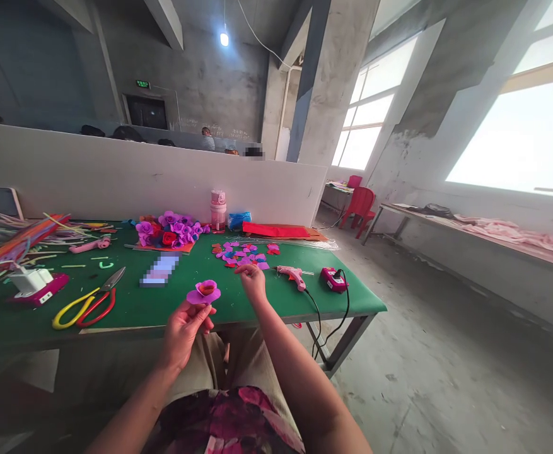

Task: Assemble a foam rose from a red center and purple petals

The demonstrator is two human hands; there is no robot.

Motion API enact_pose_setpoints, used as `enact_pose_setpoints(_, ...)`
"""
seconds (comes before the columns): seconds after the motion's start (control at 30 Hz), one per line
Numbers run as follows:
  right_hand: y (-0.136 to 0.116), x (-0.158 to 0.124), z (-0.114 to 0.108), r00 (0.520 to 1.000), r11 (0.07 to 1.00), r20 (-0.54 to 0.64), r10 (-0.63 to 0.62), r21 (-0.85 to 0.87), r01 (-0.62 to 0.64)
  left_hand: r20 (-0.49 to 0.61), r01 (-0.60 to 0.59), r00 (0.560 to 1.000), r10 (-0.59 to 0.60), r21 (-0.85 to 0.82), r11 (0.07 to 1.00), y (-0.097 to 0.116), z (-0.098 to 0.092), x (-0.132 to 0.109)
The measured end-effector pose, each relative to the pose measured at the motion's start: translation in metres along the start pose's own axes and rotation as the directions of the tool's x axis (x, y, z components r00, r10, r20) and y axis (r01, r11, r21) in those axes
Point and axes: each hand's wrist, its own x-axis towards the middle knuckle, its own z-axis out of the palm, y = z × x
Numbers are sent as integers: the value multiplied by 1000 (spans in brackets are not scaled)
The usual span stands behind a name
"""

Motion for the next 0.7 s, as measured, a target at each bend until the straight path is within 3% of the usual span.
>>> enact_pose_setpoints(0.7, 12, -6, -2, 968, 918, 123, 220, 308, -248, -8, 25, 1000, -25, -31, 999, 2, 0, -2)
